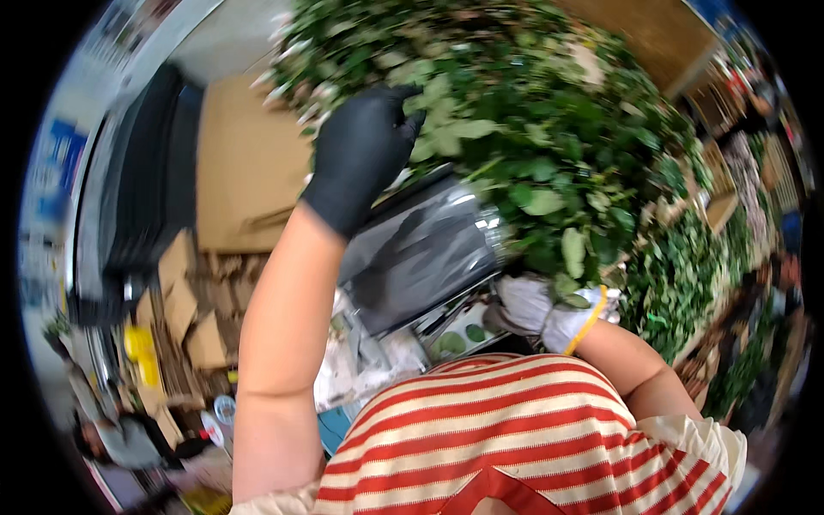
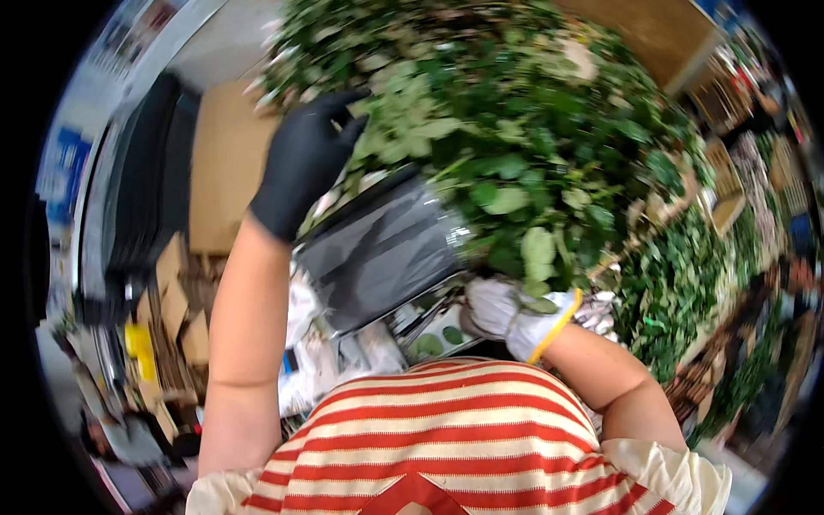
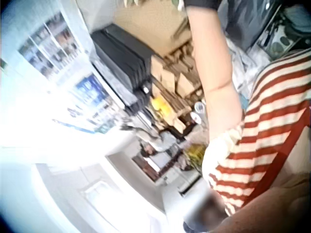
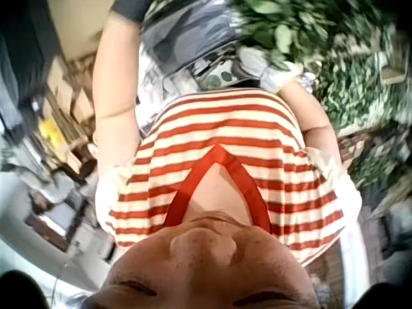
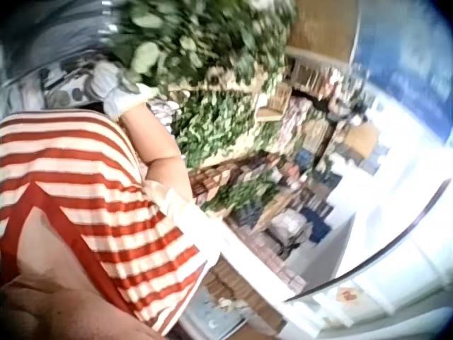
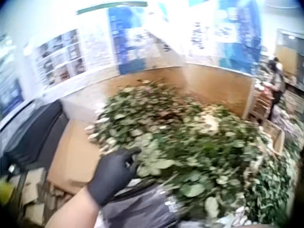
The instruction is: The person arranges pink roses and green leaves into a black rectangular container. They place the flowers and foliage into the container, adjusting their positions with gloved hands. The person also handles a clear plastic sheet and a cardboard box during the process.
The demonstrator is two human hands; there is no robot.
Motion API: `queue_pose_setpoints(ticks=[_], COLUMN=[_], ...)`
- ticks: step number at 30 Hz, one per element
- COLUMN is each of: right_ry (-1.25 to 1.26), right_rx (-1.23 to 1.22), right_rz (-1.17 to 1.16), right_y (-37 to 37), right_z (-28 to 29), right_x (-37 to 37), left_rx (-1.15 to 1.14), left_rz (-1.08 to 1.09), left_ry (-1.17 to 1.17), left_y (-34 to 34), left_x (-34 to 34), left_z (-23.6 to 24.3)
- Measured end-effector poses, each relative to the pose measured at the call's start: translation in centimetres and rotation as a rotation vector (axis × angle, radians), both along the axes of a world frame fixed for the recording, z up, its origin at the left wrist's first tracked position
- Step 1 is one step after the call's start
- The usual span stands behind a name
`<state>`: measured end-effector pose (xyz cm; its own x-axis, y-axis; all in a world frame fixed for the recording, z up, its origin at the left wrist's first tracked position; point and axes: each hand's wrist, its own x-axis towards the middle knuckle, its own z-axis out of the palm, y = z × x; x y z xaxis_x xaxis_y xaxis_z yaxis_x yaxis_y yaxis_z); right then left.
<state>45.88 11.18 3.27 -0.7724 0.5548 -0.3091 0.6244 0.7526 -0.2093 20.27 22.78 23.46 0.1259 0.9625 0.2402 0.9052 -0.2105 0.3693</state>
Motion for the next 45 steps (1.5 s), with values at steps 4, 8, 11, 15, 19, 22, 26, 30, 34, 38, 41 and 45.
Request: queue_pose_setpoints(ticks=[4,8,11,15,19,22,26,30,34,38,41,45], right_ry=[0.223,0.715,0.507,0.224,0.483,0.104,-0.023,0.172,0.346,-0.032,0.071,-0.442], right_rx=[-0.359,-0.812,-0.678,-0.745,-1.023,-1.014,-1.287,-0.762,-0.565,-0.543,-0.257,0.249], right_rz=[0.021,0.144,0.019,0.187,0.034,0.025,-0.25,0.327,0.205,-0.145,0.023,0.712], right_y=[-3.4,-7.5,-11.2,-12.6,-12.8,-11.5,-13.3,-11.2,-5.4,2.1,5.5,9.3], right_z=[4.1,-2.1,6.3,7.0,6.6,5.3,1.1,3.8,12.0,20.9,16.2,12.9], right_x=[-7.5,-17.9,-29.1,-39.2,-38.5,-32.2,-29.3,-24.7,-16.1,-13.8,-13.1,-10.2], left_rx=[0.391,-0.644,-0.535,-0.129,-0.082,0.069,0.263,-0.249,-0.016,0.237,0.19,0.246], left_rz=[0.193,0.657,0.807,0.842,0.768,0.824,1.095,1.04,0.612,0.454,0.474,0.46], left_ry=[-0.563,-0.7,-0.989,-1.357,-1.294,-1.416,-1.594,-1.553,-0.567,-0.026,0.113,-0.041], left_y=[-21.0,-38.2,-44.1,-41.9,-42.4,-42.4,-39.3,-41.4,-32.3,-20.0,-15.9,-15.2], left_x=[-9.2,-9.0,-8.9,-13.1,-16.4,-15.9,-15.3,-14.6,-8.6,-5.9,-4.9,-4.0], left_z=[-4.6,-15.9,-21.0,-24.1,-24.8,-24.7,-26.0,-26.2,-15.1,-11.6,-13.6,-14.9])
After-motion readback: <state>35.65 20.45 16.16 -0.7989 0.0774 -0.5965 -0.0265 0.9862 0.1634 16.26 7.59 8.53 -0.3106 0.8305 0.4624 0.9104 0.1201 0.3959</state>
